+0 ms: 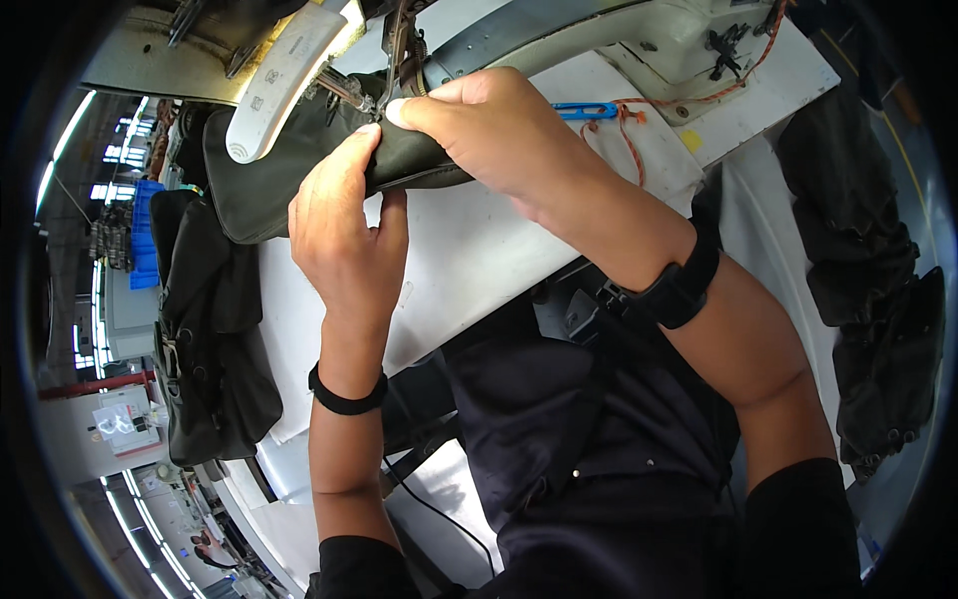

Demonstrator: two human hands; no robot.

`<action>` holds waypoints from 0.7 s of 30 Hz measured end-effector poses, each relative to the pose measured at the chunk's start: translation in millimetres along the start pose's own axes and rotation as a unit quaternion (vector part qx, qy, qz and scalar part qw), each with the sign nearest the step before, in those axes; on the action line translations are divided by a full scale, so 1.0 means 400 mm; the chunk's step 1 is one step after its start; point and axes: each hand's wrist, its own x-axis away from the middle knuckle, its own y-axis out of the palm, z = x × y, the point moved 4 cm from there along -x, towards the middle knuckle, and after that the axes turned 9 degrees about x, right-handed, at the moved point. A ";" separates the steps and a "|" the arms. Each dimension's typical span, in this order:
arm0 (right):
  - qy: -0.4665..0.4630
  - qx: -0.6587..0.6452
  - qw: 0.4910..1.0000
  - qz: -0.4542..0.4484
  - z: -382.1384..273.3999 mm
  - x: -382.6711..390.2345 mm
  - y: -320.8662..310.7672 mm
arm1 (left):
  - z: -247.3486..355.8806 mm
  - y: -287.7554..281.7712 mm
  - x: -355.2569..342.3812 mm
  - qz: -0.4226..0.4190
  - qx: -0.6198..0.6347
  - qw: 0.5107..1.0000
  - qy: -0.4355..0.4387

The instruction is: Using an industrial sewing machine to construct canvas or leather bags.

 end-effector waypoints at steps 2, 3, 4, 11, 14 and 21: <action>-0.014 0.108 0.994 0.000 -0.015 -0.003 -0.016 | -0.002 0.002 0.005 -0.002 -0.001 1.000 -0.007; -0.022 0.204 0.979 -0.001 -0.021 -0.002 -0.027 | -0.002 0.005 0.008 -0.005 -0.002 1.000 -0.008; -0.030 0.216 0.976 -0.012 -0.025 -0.001 -0.035 | -0.002 0.006 0.011 0.000 -0.001 1.000 -0.015; -0.195 0.209 0.954 0.095 -0.049 0.009 -0.048 | 0.001 0.017 0.016 0.006 0.028 0.998 -0.054; -0.184 0.238 0.948 0.103 -0.066 0.009 -0.054 | -0.002 0.021 0.017 0.003 0.031 0.997 -0.070; -0.126 0.176 0.976 0.026 -0.072 -0.007 -0.056 | -0.016 0.015 0.020 0.000 -0.012 0.999 -0.033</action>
